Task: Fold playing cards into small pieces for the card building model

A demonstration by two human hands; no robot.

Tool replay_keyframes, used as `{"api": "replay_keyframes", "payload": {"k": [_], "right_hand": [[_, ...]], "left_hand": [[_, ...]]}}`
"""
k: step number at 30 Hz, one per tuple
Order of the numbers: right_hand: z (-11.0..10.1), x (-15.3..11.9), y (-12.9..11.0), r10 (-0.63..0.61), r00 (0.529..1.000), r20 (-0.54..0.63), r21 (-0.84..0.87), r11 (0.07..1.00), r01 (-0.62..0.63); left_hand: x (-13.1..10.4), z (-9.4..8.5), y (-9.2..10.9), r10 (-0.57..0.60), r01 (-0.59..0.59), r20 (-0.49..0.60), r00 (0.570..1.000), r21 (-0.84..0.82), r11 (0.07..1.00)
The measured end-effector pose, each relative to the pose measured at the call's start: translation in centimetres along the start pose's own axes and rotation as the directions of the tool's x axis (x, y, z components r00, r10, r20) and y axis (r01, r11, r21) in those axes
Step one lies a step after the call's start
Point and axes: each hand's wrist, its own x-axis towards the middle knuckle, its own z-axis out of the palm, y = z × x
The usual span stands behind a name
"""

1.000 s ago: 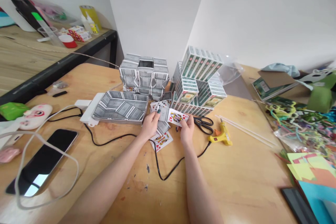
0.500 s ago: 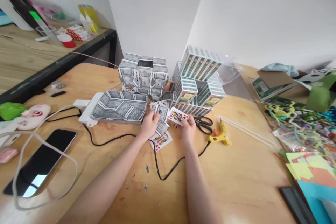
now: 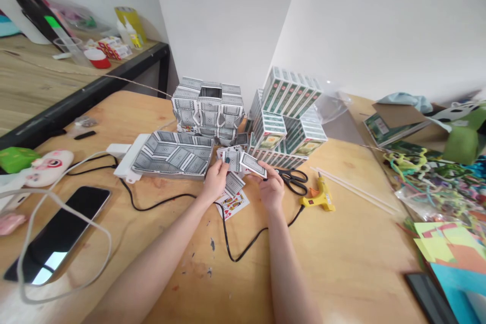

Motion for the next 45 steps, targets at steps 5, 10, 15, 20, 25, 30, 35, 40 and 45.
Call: {"api": "replay_keyframes", "payload": {"k": [5, 10, 15, 20, 25, 30, 35, 40, 45], "right_hand": [[0.14, -0.34, -0.12, -0.033, 0.998, -0.056, -0.070, 0.997, 0.029], [-0.18, -0.50, -0.07, -0.066, 0.997, -0.044, -0.064, 0.996, 0.063], [-0.10, -0.27, 0.20, -0.087, 0.978, -0.190, -0.246, 0.968, 0.038], [0.08, -0.01, 0.32, -0.198, 0.944, -0.265, -0.306, 0.946, 0.112], [0.19, -0.07, 0.33, -0.199, 0.956, -0.216, -0.366, 0.924, 0.109], [0.36, -0.06, 0.41, -0.195, 0.969, -0.153, -0.380, 0.916, 0.124], [0.17, 0.09, 0.56, -0.197, 0.969, -0.147, -0.395, 0.910, 0.125], [-0.13, 0.14, 0.55, -0.169, 0.978, -0.126, -0.404, 0.909, 0.105], [-0.46, 0.30, 0.21, -0.196, 0.972, -0.126, -0.428, 0.895, 0.125]], "left_hand": [[0.09, 0.09, -0.34, -0.015, 0.015, -0.006, 1.000, -0.037, 0.999], [0.03, 0.22, -0.31, -0.040, 0.038, -0.018, 0.999, -0.090, 0.995], [0.02, 0.28, -0.22, -0.019, 0.014, -0.033, 0.999, -0.142, 0.990], [0.07, 0.31, -0.34, -0.012, 0.005, -0.036, 0.999, -0.167, 0.986], [0.06, 0.18, -0.36, -0.005, 0.002, -0.017, 1.000, -0.131, 0.991], [0.11, 0.15, -0.55, 0.011, -0.011, -0.006, 1.000, -0.113, 0.994], [0.15, 0.23, -0.62, 0.047, -0.038, 0.041, 0.998, -0.188, 0.981], [0.07, 0.13, -0.34, 0.029, -0.021, 0.042, 0.999, -0.178, 0.984], [-0.14, 0.10, -0.04, -0.037, 0.036, -0.002, 0.999, -0.155, 0.987]]}}
